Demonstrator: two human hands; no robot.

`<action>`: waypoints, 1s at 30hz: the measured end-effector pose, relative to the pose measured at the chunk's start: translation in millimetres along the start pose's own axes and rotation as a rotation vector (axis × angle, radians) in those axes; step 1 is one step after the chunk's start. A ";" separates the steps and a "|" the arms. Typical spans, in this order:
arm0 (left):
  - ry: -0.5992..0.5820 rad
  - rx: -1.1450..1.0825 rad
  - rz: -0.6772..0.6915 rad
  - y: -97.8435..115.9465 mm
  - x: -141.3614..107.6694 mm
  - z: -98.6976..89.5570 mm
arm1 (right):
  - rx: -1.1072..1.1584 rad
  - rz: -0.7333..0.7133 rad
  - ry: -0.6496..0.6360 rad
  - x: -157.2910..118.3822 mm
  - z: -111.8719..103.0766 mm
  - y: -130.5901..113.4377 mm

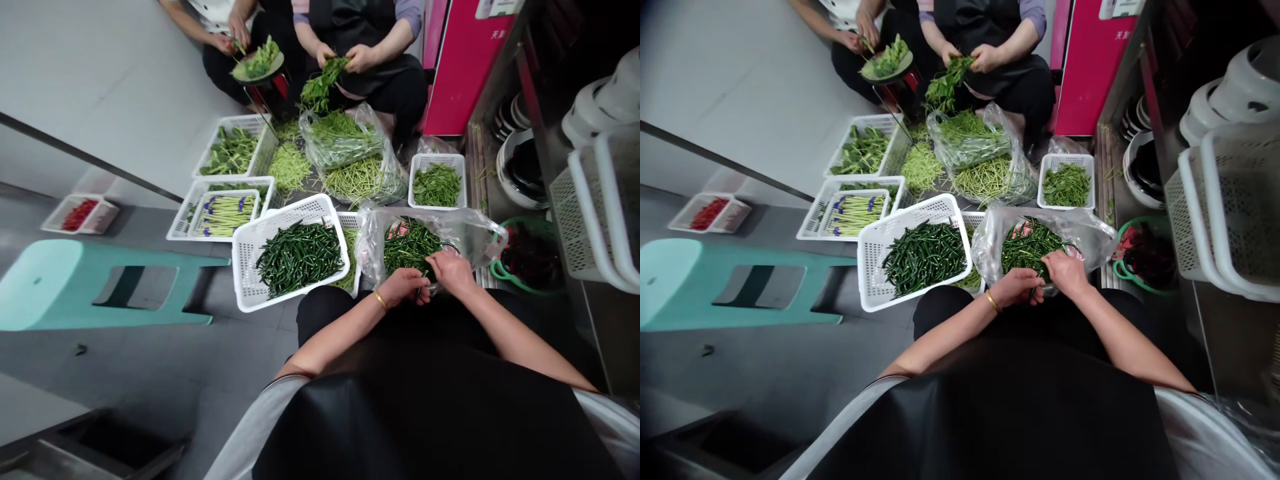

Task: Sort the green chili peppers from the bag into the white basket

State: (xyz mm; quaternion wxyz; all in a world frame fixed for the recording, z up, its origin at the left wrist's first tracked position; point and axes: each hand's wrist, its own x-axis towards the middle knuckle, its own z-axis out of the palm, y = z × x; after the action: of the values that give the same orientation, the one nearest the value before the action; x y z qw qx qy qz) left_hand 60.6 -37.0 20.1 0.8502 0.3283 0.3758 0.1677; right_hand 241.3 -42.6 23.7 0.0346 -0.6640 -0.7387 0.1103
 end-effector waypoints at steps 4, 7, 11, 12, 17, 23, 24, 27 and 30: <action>0.212 -0.122 0.178 33.4 8.9 -14.1 | -0.154 0.083 -0.184 34.1 -19.6 13.9; 0.386 -0.227 0.169 49.1 11.4 -31.8 | -0.178 0.097 -0.397 60.8 -19.4 11.1; 0.401 -0.224 0.126 41.1 8.5 -38.1 | -0.174 0.136 -0.501 66.0 -15.2 4.2; 0.385 -0.202 0.129 36.6 8.9 -35.9 | -0.144 0.127 -0.473 60.9 -16.0 3.0; 0.333 -0.201 0.047 20.5 20.1 -19.1 | -0.067 -0.078 -0.287 19.8 -21.9 -14.4; 0.345 -0.024 0.376 18.6 16.3 -18.2 | -0.031 -0.097 -0.560 15.1 -23.3 -25.7; 0.323 -0.040 0.404 21.1 13.5 -21.7 | -0.040 -0.057 -0.573 23.3 -24.2 -23.2; 0.186 -0.220 0.370 31.2 5.0 -36.1 | -0.060 0.143 -0.459 57.5 -21.8 -15.5; 0.063 -0.339 0.293 38.1 -0.7 -48.7 | -0.091 0.265 -0.383 87.3 -9.5 -10.0</action>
State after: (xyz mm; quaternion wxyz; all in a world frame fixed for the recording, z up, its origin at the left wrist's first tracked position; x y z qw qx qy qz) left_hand 22.1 11.4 22.1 0.8478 0.2264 0.3168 0.3601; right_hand 223.4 43.9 26.7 -0.1510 -0.7231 -0.6423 0.2045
